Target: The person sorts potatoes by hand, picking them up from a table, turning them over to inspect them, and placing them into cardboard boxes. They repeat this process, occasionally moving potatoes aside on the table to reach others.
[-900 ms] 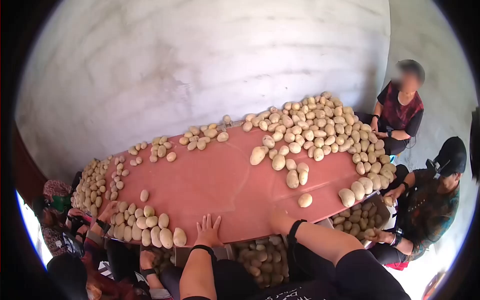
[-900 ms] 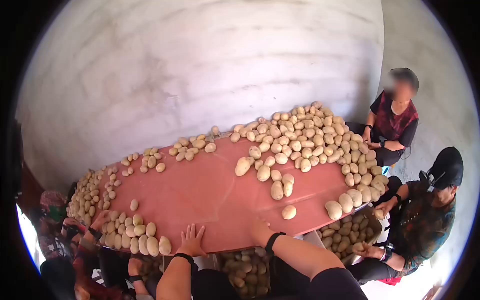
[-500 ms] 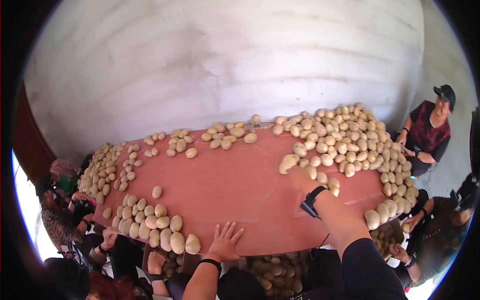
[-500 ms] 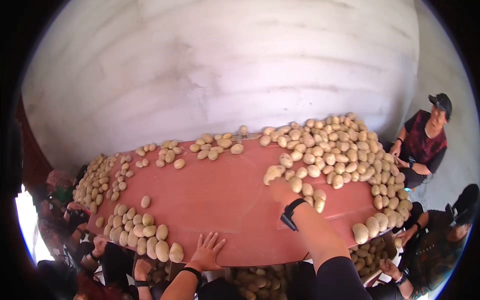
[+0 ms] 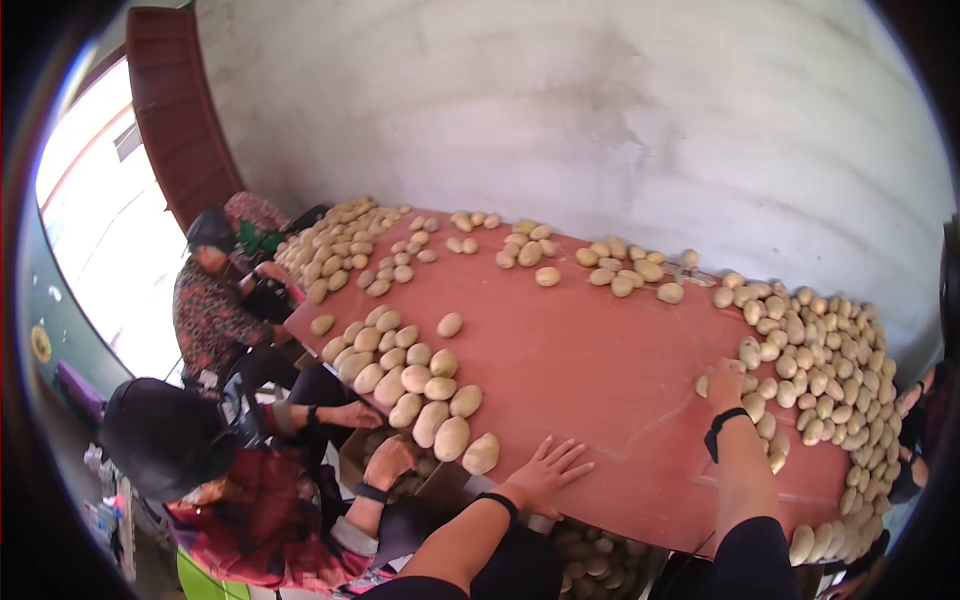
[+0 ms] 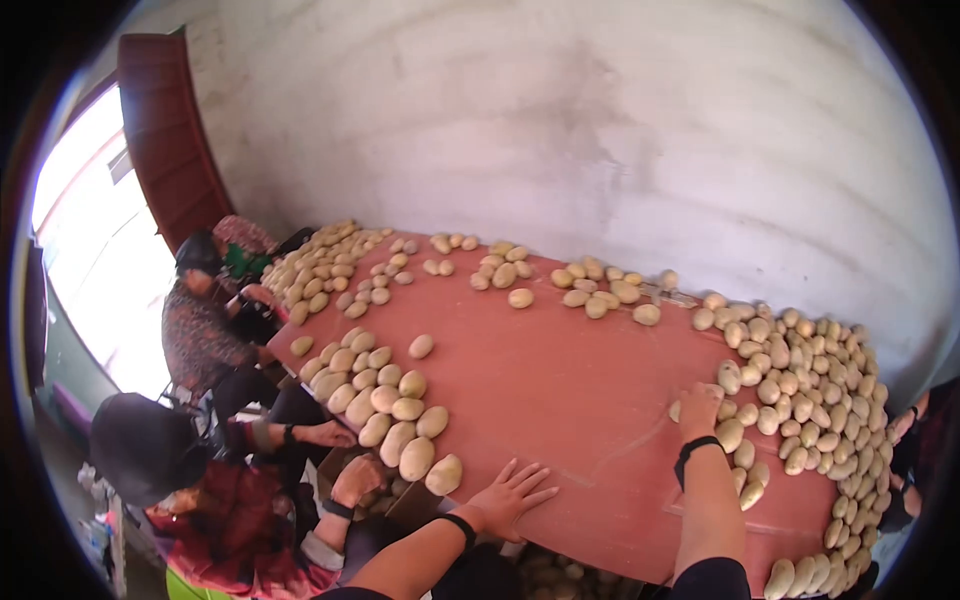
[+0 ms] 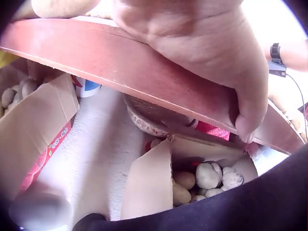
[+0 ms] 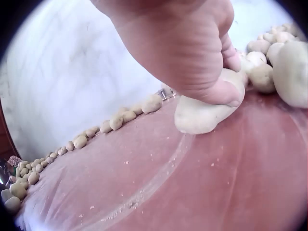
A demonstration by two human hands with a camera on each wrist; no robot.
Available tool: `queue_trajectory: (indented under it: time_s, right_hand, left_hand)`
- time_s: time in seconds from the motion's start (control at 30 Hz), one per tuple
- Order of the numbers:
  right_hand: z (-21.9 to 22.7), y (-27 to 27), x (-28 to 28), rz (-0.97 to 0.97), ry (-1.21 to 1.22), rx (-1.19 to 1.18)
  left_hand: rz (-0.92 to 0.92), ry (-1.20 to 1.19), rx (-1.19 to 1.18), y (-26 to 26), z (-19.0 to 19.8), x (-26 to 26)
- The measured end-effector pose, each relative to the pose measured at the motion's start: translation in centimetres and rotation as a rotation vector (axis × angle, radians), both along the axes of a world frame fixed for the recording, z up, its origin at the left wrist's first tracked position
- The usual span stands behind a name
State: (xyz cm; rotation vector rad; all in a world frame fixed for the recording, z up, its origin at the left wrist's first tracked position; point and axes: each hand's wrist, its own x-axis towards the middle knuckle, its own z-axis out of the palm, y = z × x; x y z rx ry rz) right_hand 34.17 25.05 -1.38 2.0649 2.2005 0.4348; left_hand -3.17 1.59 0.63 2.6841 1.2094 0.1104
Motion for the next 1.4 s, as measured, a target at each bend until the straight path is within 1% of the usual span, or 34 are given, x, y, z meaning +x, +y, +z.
queue_trajectory:
  time_s: [0.07,0.17,0.27,0.3,0.4,0.5,0.6,0.7,0.77,0.8,1.0,1.1,1.17,1.2,1.3,1.4]
  right_hand:
    - [1.3,-1.6,-0.6,0.007,0.040,-0.048]
    - [-0.2,-3.4,-0.5,0.129,0.082,-0.027]
    - [-3.8,-5.2,-0.4,0.086,0.358,-0.003]
    - [-1.6,-7.7,-1.4,0.119,0.408,-0.039]
    - [1.5,-14.2,-4.7,0.124,0.740,0.111]
    - [3.8,-19.1,-5.5,0.276,0.287,-0.053]
    - [3.5,-22.6,-6.2,0.279,0.363,-0.033]
    - [4.9,-25.0,-6.7,0.334,0.259,-0.071]
    - [4.8,-25.8,-6.9,0.331,0.274,-0.067]
    - [4.6,-26.2,-7.0,0.330,0.281,-0.065]
    - [4.0,-27.9,-7.3,0.329,0.274,-0.052]
    - [2.5,-28.3,-7.0,0.297,0.277,-0.072]
    - [1.0,-28.5,-7.0,0.256,0.267,-0.078]
    - [1.0,-29.0,-7.2,0.234,0.262,-0.082]
    - [1.5,-30.7,-6.9,0.306,0.374,-0.059]
    - [2.5,-32.4,-6.7,0.348,0.308,-0.051]
  left_hand:
    - [0.011,0.023,-0.009,0.0,0.2,0.1]
    - [0.013,0.027,-0.025,-0.5,0.5,0.1]
    - [0.012,0.047,-0.021,-0.2,0.6,0.3]
    - [0.016,0.060,-0.021,-0.3,0.6,0.2]
    - [0.025,0.063,-0.021,-0.6,0.7,0.1]
    - [0.050,0.137,-0.028,-0.7,0.8,0.7]
    - [0.118,0.214,-0.059,-1.3,0.8,1.4]
    - [0.277,0.329,-0.099,-2.4,1.2,3.8]
    - [0.369,0.319,-0.153,-2.6,0.7,5.4]
    - [0.416,0.314,-0.181,-2.8,1.1,6.1]
    - [0.396,0.390,-0.534,-4.1,4.2,9.0]
    - [0.376,0.371,-0.567,-6.4,5.0,10.0]
    - [0.336,0.338,-0.567,-7.6,3.4,10.5]
    - [0.314,0.323,-0.568,-8.6,3.2,10.6]
    - [0.244,0.198,-0.512,-11.7,2.9,11.1]
    - [0.126,0.048,-0.580,-13.7,3.4,11.3]
